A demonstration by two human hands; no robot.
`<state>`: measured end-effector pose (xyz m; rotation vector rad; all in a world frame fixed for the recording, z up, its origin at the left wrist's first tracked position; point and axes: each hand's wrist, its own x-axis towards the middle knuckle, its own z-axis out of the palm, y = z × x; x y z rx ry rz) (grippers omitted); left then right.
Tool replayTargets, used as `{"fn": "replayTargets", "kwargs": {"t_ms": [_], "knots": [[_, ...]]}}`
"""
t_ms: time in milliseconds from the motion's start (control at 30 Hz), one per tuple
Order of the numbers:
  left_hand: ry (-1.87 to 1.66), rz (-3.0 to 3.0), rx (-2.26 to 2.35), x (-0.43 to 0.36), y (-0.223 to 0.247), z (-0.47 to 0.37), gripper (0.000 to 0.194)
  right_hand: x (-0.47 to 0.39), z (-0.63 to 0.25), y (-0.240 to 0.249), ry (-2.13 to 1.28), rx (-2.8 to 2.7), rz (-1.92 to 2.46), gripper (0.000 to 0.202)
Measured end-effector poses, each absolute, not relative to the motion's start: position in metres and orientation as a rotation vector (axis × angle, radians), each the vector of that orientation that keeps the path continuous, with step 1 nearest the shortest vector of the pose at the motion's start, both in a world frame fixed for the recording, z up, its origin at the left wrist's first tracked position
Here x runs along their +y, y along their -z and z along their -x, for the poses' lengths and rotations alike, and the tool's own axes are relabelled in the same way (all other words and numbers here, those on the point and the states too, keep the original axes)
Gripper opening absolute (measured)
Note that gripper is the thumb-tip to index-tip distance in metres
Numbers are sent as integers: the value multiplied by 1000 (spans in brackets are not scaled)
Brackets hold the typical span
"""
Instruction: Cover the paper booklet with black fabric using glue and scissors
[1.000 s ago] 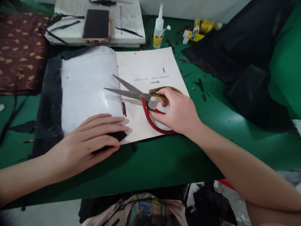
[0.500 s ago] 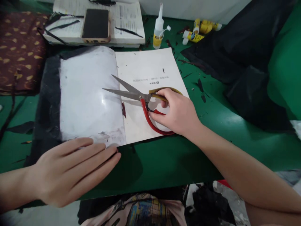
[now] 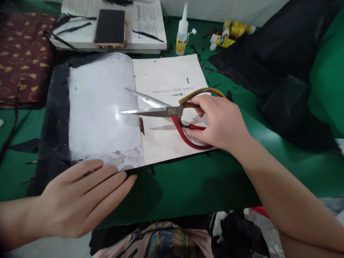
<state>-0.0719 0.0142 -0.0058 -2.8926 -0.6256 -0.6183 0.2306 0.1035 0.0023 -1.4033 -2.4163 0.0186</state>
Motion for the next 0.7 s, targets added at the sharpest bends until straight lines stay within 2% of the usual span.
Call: {"fn": "replayTargets", "kwargs": {"t_ms": [133, 300, 433, 700], "knots": [[691, 2916, -729, 23, 10, 74, 11, 104, -228, 2, -45, -2373, 1478, 41], [753, 3019, -922, 30, 11, 77, 25, 105, -229, 5, -66, -2337, 1478, 45], [686, 3071, -972, 34, 12, 77, 16, 105, -227, 6, -92, -2350, 1471, 43], [619, 2888, -837, 33, 10, 72, 12, 103, -225, 5, -102, -2358, 1459, 42]]}}
